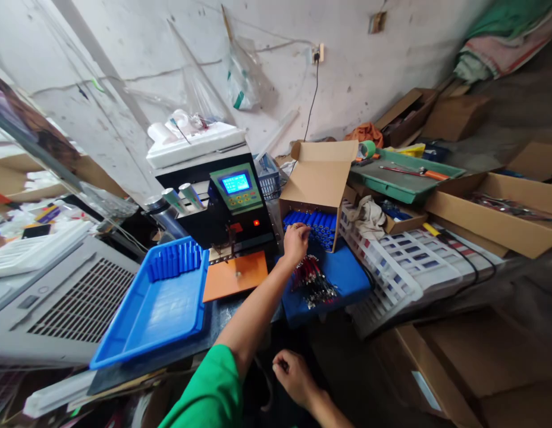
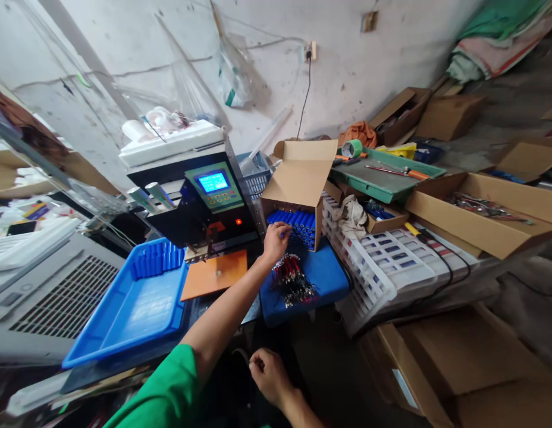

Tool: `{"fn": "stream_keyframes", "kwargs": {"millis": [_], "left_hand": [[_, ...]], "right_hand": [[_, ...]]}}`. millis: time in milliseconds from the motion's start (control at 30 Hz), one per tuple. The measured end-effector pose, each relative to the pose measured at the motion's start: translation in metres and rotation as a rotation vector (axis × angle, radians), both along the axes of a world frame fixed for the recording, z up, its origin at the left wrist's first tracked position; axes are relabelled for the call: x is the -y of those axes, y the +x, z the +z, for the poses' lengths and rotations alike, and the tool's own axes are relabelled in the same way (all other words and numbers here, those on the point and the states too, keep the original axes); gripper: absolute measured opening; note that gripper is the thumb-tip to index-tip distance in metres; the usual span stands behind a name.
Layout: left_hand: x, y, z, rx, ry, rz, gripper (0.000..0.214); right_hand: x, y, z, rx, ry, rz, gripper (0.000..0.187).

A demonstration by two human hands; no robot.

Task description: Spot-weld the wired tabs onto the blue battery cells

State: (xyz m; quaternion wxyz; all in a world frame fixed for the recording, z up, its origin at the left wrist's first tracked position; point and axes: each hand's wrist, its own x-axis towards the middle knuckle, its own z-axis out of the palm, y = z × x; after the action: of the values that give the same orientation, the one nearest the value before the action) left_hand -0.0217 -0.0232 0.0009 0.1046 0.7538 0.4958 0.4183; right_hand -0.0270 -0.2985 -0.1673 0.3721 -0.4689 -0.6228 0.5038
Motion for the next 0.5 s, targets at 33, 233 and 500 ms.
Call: {"fn": "stream_keyframes", "kwargs": {"millis": [33,233,500], "left_hand": [[-0.001,0.002,0.001,-0.016,-0.025,-0.008,0.019],[0.028,-0.02,0.008,0.189,-0.11,-0.118,0.023],[0.157,-0.153,0.028,0.059,-0.027,-0.139,0.02]], "right_hand": [[0.0,0.001,0.002,0.009,0.004,-0.001,0.014],[0.003,0.003,0.006,0.028,0.006,-0.038,0.012],[-0.031,0.035,0.086,0.036,0.115,-0.075,0.021]]}}
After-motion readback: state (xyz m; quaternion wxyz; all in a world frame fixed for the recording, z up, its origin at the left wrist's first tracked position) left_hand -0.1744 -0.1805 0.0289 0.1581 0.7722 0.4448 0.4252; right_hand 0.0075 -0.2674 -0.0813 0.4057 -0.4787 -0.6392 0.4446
